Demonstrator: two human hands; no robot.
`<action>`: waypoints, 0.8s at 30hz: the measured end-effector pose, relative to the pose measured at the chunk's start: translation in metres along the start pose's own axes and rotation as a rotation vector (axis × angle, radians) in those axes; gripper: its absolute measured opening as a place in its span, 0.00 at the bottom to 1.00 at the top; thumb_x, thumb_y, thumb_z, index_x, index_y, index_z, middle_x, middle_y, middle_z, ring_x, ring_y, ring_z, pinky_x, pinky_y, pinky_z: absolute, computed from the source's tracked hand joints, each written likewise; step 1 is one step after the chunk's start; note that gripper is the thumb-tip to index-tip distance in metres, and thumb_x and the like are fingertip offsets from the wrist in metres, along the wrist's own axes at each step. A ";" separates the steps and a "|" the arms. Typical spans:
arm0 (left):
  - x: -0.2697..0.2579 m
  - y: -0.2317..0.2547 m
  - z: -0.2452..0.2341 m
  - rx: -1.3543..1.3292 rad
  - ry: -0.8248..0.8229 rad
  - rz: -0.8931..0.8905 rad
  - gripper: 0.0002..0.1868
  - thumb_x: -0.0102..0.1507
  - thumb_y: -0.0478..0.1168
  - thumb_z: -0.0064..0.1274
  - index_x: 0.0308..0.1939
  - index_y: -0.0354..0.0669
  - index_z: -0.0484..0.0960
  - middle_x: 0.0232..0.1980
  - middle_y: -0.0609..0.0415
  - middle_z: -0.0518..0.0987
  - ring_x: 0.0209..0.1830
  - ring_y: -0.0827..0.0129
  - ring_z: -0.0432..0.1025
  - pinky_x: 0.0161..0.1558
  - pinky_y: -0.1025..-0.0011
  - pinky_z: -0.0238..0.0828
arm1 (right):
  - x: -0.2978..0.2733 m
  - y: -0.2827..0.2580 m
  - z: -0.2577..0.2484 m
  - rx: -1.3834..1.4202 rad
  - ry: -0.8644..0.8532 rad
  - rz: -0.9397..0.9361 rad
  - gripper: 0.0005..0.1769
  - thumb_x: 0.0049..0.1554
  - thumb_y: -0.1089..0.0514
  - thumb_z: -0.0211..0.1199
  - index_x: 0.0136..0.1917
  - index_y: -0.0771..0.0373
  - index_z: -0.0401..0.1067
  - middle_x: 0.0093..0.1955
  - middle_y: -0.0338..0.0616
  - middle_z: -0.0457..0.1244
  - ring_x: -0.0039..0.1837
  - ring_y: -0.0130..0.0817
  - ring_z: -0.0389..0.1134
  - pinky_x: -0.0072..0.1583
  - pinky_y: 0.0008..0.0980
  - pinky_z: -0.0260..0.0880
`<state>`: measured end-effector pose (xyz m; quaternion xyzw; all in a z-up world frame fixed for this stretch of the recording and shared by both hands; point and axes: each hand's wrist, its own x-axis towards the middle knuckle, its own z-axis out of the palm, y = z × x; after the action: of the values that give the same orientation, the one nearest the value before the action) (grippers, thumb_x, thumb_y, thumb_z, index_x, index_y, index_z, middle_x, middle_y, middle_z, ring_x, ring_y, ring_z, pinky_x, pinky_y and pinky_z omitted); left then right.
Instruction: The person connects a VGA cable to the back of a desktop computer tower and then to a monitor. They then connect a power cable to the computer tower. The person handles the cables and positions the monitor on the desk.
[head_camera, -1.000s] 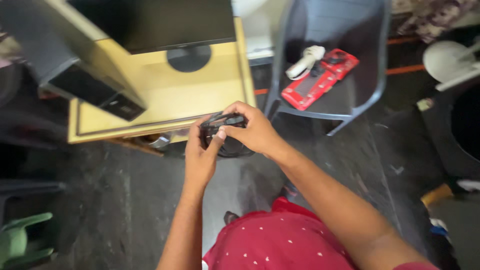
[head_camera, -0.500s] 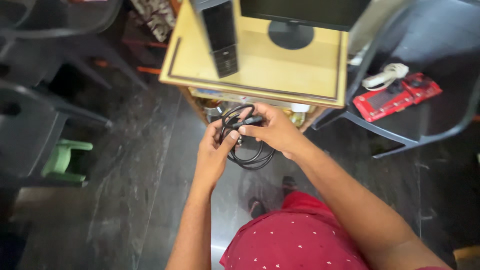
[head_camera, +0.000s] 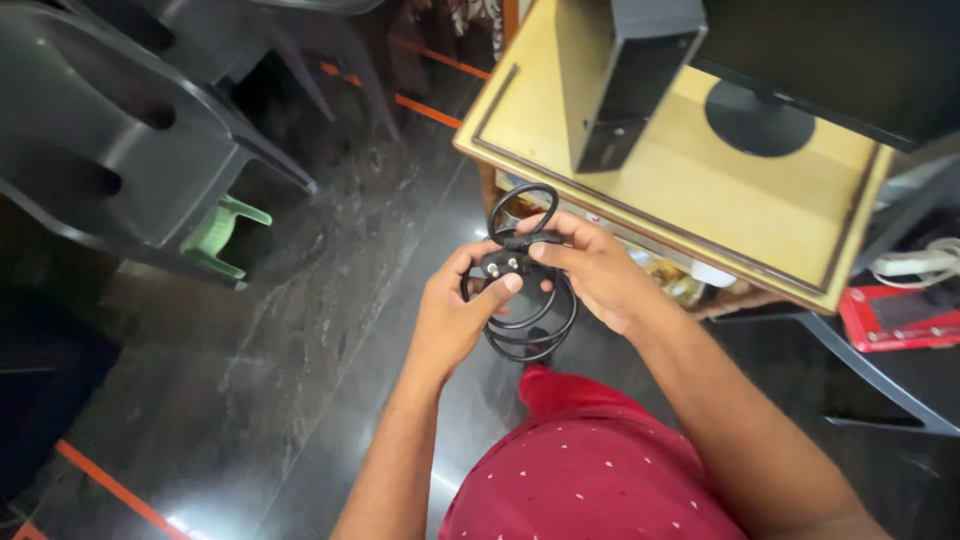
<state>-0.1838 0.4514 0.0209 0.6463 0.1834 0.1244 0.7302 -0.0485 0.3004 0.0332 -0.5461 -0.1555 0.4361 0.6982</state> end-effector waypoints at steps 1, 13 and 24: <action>0.005 0.001 -0.004 0.024 0.021 -0.044 0.24 0.60 0.37 0.65 0.60 0.36 0.79 0.41 0.56 0.80 0.34 0.79 0.72 0.36 0.76 0.74 | 0.009 -0.002 0.000 -0.002 0.003 0.016 0.16 0.60 0.65 0.59 0.62 0.62 0.72 0.57 0.39 0.68 0.55 0.26 0.67 0.50 0.29 0.68; 0.135 0.035 -0.042 -0.174 -0.091 -0.103 0.24 0.61 0.36 0.62 0.62 0.42 0.78 0.46 0.58 0.80 0.42 0.76 0.75 0.40 0.74 0.76 | 0.126 -0.058 -0.009 -0.073 -0.035 -0.002 0.17 0.61 0.65 0.57 0.63 0.64 0.71 0.58 0.42 0.69 0.55 0.26 0.68 0.50 0.29 0.70; 0.227 0.039 -0.089 -0.231 -0.314 -0.222 0.20 0.63 0.41 0.60 0.58 0.41 0.78 0.47 0.57 0.80 0.45 0.75 0.76 0.39 0.73 0.79 | 0.195 -0.068 0.013 -0.118 0.198 -0.081 0.13 0.60 0.63 0.61 0.59 0.63 0.72 0.51 0.40 0.69 0.48 0.24 0.70 0.49 0.26 0.74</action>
<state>-0.0152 0.6313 0.0266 0.5458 0.1220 -0.0386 0.8281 0.0838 0.4584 0.0487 -0.6199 -0.1329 0.3415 0.6939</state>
